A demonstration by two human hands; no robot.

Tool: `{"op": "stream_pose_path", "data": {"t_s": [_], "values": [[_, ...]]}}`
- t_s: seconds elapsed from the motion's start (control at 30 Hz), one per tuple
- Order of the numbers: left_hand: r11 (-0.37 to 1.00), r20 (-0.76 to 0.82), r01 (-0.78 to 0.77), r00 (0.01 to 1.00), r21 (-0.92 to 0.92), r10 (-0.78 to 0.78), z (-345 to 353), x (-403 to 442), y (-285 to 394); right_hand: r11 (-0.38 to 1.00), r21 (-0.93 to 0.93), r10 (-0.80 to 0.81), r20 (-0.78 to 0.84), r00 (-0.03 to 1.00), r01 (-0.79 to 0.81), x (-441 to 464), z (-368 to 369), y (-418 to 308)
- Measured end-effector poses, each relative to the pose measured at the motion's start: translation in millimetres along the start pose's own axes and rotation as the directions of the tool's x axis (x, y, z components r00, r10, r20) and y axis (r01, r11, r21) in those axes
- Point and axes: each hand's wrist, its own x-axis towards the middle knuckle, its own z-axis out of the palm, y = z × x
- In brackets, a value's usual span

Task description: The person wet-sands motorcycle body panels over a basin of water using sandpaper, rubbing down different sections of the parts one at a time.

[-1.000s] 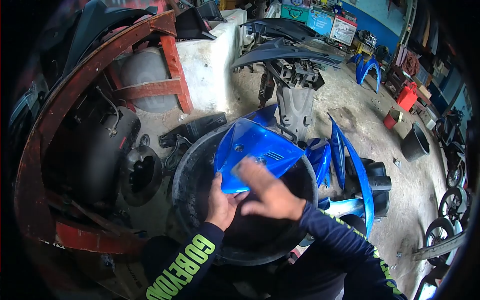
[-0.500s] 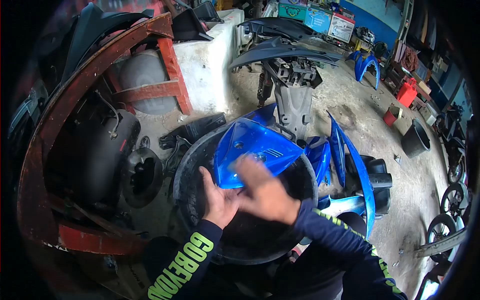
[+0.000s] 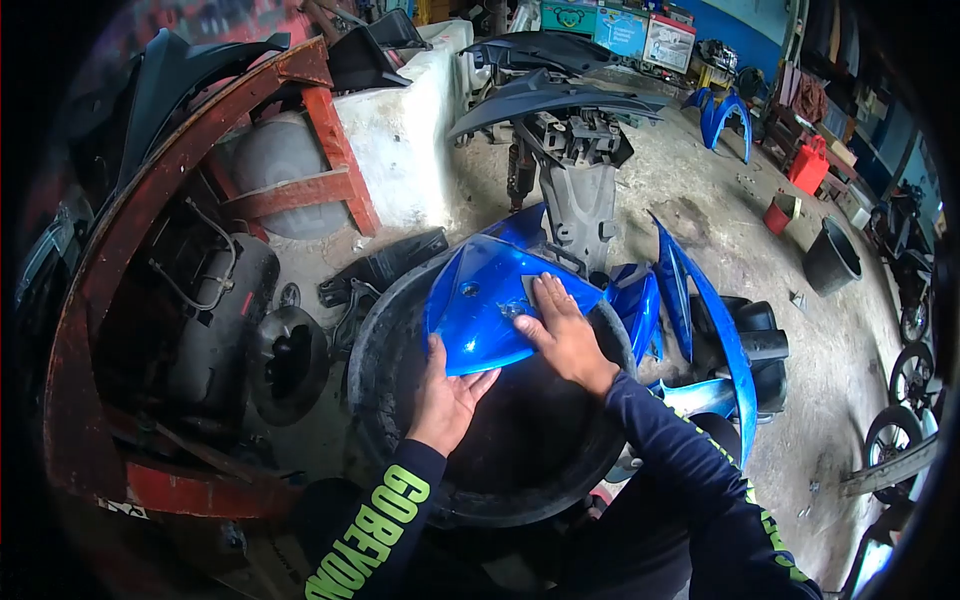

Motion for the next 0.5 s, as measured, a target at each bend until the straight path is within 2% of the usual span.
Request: {"op": "stream_pose_path", "data": {"t_s": [0.07, 0.1, 0.13, 0.23, 0.27, 0.33, 0.37, 0.4, 0.43, 0.47, 0.5], "values": [[0.996, -0.004, -0.04, 0.999, 0.079, 0.04, 3.4, -0.5, 0.9, 0.967, 0.019, -0.255, 0.121, 0.959, 0.255, -11.0, -22.1, -33.4], [0.996, -0.002, -0.04, 0.999, 0.077, 0.04, -2.1, 1.3, -0.5, 0.933, 0.055, -0.355, 0.297, 0.887, 0.355, -17.8, -34.3, -53.9], [0.998, -0.01, -0.03, 0.999, 0.05, 0.031, -12.0, 5.1, -2.1, 0.873, 0.07, -0.479, 0.303, 0.824, 0.482, -21.8, -28.5, -50.9], [0.997, -0.036, -0.021, 0.999, 0.072, 0.024, -17.4, 5.8, -5.6, 0.998, -0.031, -0.039, 0.199, 0.979, 0.047, 7.2, -17.2, -13.2], [0.994, -0.05, -0.031, 0.998, 0.106, 0.037, -15.7, 6.5, -6.4, 0.995, -0.09, -0.021, 0.182, 0.983, 0.038, 14.2, -18.3, -10.2], [0.995, -0.05, -0.028, 0.998, 0.092, 0.033, -21.1, 4.6, -8.0, 0.974, -0.039, -0.198, 0.338, 0.92, 0.224, -0.5, -22.2, -28.1], [0.995, -0.067, -0.022, 0.997, 0.1, 0.029, -29.2, 5.6, -11.8, 0.916, 0.071, -0.393, 0.345, 0.852, 0.394, -7.1, -17.8, -32.5], [0.994, -0.083, -0.019, 0.996, 0.109, 0.028, -35.1, 6.9, -15.3, 0.921, 0.058, -0.376, 0.388, 0.841, 0.385, -6.6, -13.5, -32.3], [0.997, -0.144, 0.0, 0.989, 0.078, 0.011, -35.8, 6.3, -19.7, 0.964, -0.012, -0.244, 0.35, 0.904, 0.264, 0.8, -11.4, -24.0], [0.997, -0.145, 0.002, 0.989, 0.081, 0.01, -31.4, 4.0, -22.5, 0.988, -0.074, -0.105, 0.304, 0.947, 0.134, 10.8, -7.9, -12.2], [0.996, -0.161, -0.009, 0.987, 0.085, 0.023, -25.2, 0.5, -25.5, 0.996, -0.086, -0.007, 0.174, 0.985, 0.022, 16.7, -0.4, 0.6]]}}
